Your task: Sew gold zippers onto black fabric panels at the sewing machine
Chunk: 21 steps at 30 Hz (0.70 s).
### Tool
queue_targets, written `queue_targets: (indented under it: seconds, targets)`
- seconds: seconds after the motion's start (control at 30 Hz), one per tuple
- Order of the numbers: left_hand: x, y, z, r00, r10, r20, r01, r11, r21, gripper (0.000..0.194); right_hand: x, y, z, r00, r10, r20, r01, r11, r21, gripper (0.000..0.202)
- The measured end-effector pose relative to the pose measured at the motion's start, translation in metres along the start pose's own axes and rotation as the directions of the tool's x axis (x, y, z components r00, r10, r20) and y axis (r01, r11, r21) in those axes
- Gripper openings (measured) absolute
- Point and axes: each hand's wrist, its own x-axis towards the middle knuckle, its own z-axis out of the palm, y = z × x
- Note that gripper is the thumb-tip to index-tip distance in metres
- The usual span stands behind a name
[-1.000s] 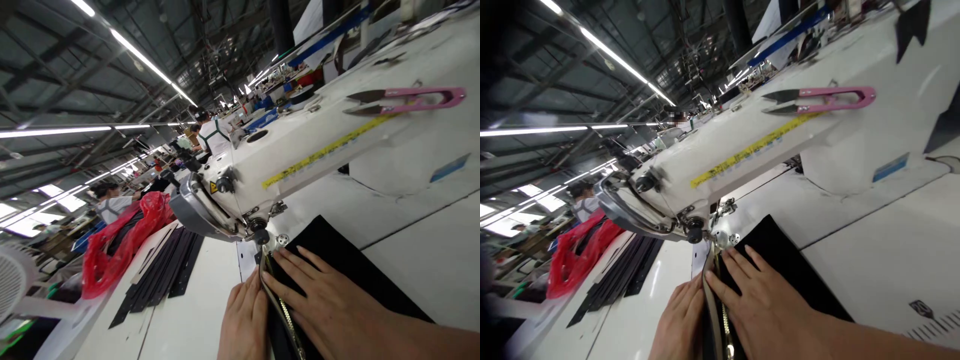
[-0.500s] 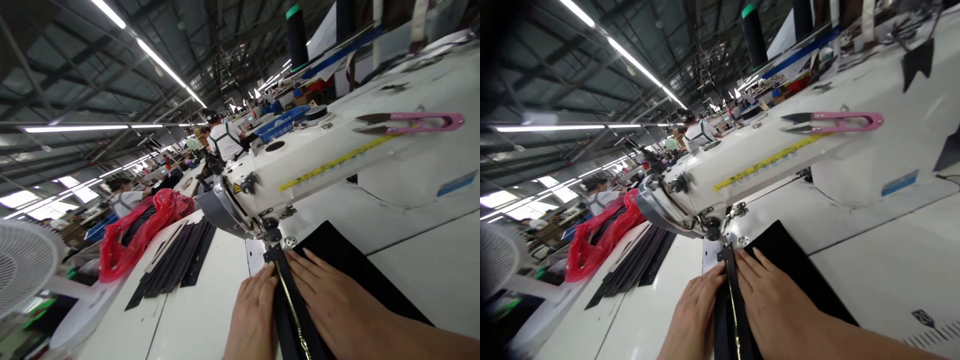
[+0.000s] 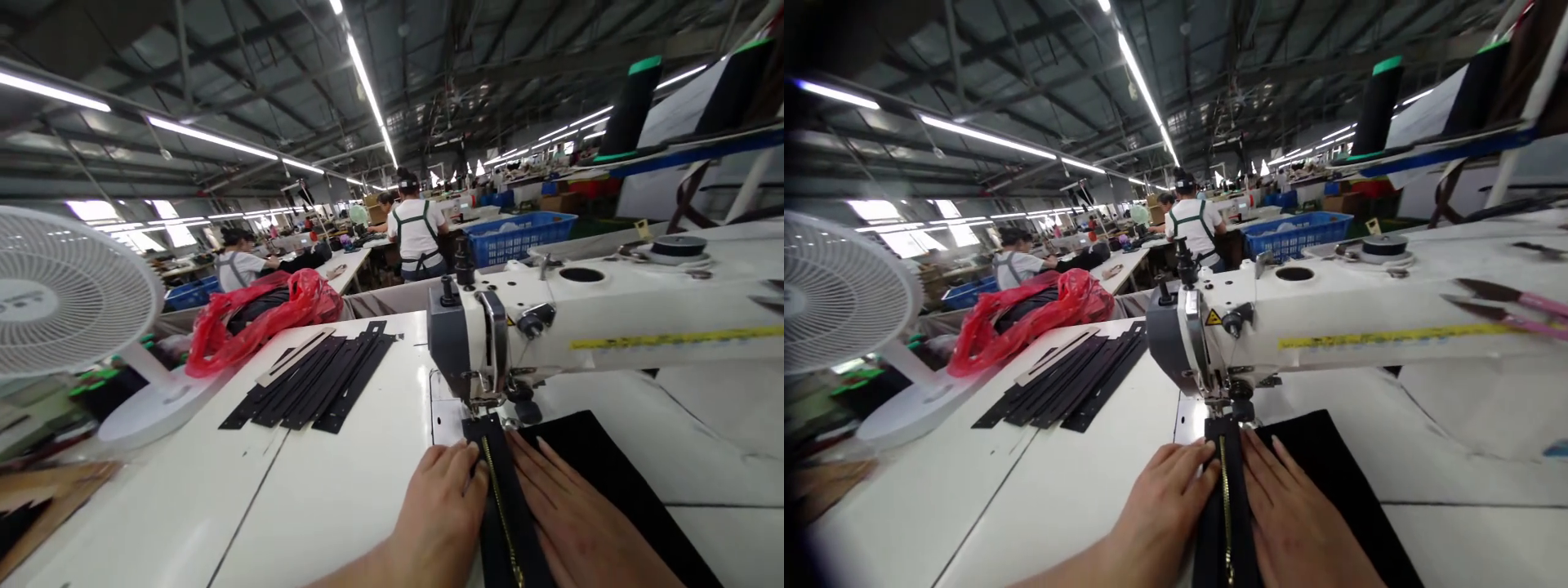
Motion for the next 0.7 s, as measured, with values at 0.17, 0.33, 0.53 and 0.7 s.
queue_targets:
  seconds: [0.17, 0.33, 0.53, 0.7]
  targets:
    - [0.010, -0.007, 0.007, 1.000, -0.023, 0.010, 0.023, 0.999, -0.036, 0.024, 0.009, 0.012, 0.004, 1.000, -0.012, -0.007, 0.012, 1.000, -0.005, 0.063]
    - [0.016, -0.013, 0.010, 0.999, -0.033, 0.020, 0.034, 0.997, -0.076, 0.025, 0.015, 0.019, 0.003, 0.999, -0.017, -0.045, 0.017, 1.000, 0.002, 0.064]
    - [0.013, -0.015, 0.009, 1.000, 0.012, 0.025, -0.011, 0.998, -0.067, 0.028, 0.013, 0.018, 0.001, 1.000, 0.005, -0.025, -0.003, 0.998, 0.056, 0.063]
    - [0.012, -0.013, 0.007, 0.998, 0.009, 0.070, -0.004, 0.997, -0.071, 0.027, 0.016, 0.017, -0.003, 0.999, 0.040, 0.011, -0.041, 0.995, 0.087, 0.061]
